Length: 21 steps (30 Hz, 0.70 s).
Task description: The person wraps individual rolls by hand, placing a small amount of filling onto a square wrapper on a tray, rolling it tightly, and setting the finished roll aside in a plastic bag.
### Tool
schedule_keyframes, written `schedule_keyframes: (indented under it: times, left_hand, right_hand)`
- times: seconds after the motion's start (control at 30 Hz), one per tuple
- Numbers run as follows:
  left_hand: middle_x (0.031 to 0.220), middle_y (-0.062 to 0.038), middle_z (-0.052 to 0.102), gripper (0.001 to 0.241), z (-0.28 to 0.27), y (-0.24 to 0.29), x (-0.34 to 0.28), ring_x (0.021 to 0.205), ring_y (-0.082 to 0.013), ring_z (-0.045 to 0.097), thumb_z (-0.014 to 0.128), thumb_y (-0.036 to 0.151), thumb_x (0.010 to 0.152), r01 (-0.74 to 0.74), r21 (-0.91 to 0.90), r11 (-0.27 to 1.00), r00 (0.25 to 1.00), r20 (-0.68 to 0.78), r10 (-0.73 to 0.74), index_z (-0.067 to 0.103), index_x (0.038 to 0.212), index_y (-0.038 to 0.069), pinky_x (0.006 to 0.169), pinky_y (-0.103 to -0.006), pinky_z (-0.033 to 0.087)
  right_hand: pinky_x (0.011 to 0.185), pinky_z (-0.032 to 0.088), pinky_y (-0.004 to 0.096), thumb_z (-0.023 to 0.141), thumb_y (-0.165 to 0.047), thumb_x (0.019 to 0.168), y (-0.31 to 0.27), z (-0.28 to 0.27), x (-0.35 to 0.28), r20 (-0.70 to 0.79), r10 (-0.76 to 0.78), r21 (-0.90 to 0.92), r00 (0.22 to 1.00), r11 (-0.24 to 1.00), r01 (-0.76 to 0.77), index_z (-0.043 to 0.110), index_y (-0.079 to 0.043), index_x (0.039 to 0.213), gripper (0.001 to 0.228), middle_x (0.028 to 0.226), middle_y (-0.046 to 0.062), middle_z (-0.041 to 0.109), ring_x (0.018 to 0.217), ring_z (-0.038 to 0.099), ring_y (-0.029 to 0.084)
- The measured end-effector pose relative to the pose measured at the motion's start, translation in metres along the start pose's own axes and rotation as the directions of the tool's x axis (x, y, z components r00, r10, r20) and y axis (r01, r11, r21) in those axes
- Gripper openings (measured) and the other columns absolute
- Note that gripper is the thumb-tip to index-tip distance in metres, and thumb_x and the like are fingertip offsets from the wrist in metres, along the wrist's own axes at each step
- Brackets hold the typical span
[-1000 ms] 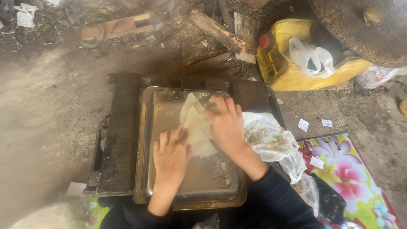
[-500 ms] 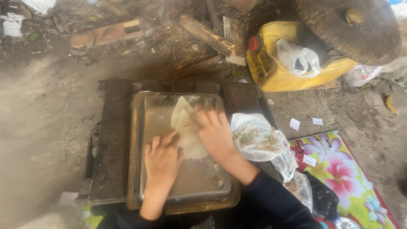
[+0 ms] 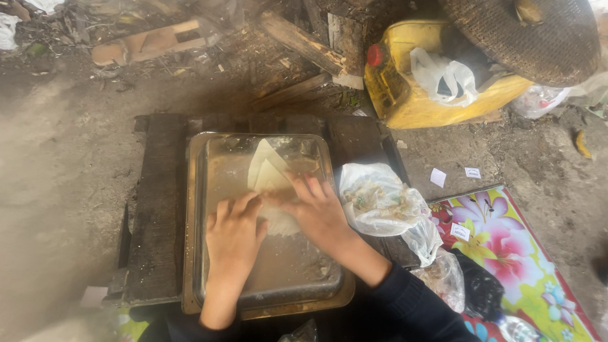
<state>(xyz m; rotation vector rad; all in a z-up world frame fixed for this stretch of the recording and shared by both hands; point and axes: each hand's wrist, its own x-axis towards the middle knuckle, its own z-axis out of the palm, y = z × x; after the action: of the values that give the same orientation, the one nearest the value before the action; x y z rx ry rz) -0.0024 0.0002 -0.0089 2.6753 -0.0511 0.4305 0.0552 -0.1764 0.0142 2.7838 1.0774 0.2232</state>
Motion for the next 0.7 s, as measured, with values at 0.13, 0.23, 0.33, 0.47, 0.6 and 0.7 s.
schedule_keyframes:
  times: [0.13, 0.23, 0.33, 0.47, 0.6, 0.7]
  left_hand:
    - [0.133, 0.003, 0.064, 0.043, 0.001, 0.000, 0.000, 0.119, -0.0272, 0.058, 0.078, 0.024, 0.080, -0.007, 0.014, 1.000, 1.000, 0.003, 0.007, 0.072, 0.121, 0.013, 0.096, -0.0447, 0.047]
    - [0.132, 0.004, 0.064, 0.043, 0.000, 0.000, 0.000, 0.119, -0.0268, 0.058, 0.078, 0.024, 0.079, -0.008, 0.026, 1.000, 1.000, 0.007, 0.008, 0.072, 0.120, 0.013, 0.097, -0.0444, 0.046]
    - [0.131, 0.004, 0.064, 0.045, 0.004, -0.001, -0.002, 0.120, -0.0266, 0.057, 0.078, 0.024, 0.079, -0.005, 0.016, 1.000, 1.000, 0.002, 0.005, 0.071, 0.122, 0.012, 0.097, -0.0443, 0.046]
    - [0.132, 0.003, 0.064, 0.044, 0.007, -0.003, -0.002, 0.121, -0.0264, 0.057, 0.077, 0.025, 0.080, -0.004, 0.022, 1.000, 1.000, -0.006, 0.004, 0.071, 0.122, 0.012, 0.098, -0.0446, 0.046]
    - [0.130, 0.003, 0.065, 0.044, 0.008, -0.003, -0.001, 0.121, -0.0263, 0.056, 0.077, 0.026, 0.080, -0.001, 0.026, 1.000, 1.000, 0.001, 0.001, 0.071, 0.122, 0.014, 0.099, -0.0454, 0.045]
    - [0.131, 0.003, 0.065, 0.044, 0.008, -0.003, -0.001, 0.121, -0.0266, 0.057, 0.077, 0.026, 0.080, -0.004, 0.049, 0.999, 1.000, 0.014, 0.004, 0.071, 0.123, 0.014, 0.099, -0.0457, 0.046]
  right_hand:
    - [0.101, 0.038, 0.041, 0.061, -0.002, 0.088, 0.001, 0.004, 0.003, 0.007, 0.003, -0.009, 1.000, 1.000, -0.003, 0.046, -0.038, 0.153, 0.076, 0.163, 0.010, 0.033, 0.137, 0.041, 0.034]
    - [0.102, 0.037, 0.042, 0.061, -0.004, 0.086, 0.005, 0.006, 0.007, 0.006, -0.011, -0.077, 1.000, 0.997, 0.012, 0.045, -0.041, 0.153, 0.078, 0.162, 0.009, 0.031, 0.138, 0.038, 0.033]
    - [0.104, 0.036, 0.046, 0.060, -0.008, 0.090, 0.014, 0.008, 0.012, -0.026, -0.051, -0.087, 0.998, 0.995, 0.049, 0.044, -0.045, 0.152, 0.074, 0.161, 0.007, 0.029, 0.140, 0.036, 0.034]
    - [0.106, 0.034, 0.049, 0.059, -0.010, 0.092, 0.023, 0.009, 0.024, 0.050, -0.056, -0.127, 0.997, 0.990, 0.062, 0.036, -0.047, 0.153, 0.075, 0.167, 0.005, 0.024, 0.144, 0.032, 0.034]
    - [0.114, 0.027, 0.050, 0.059, -0.011, 0.092, 0.029, 0.013, 0.034, 0.173, -0.017, -0.082, 0.985, 0.996, 0.032, 0.028, -0.054, 0.155, 0.082, 0.167, 0.009, 0.019, 0.149, 0.026, 0.038]
    - [0.114, 0.026, 0.051, 0.058, -0.010, 0.093, 0.029, 0.014, 0.042, 0.199, -0.004, -0.160, 0.980, 0.986, 0.037, 0.024, -0.056, 0.154, 0.084, 0.169, 0.007, 0.017, 0.150, 0.025, 0.038]
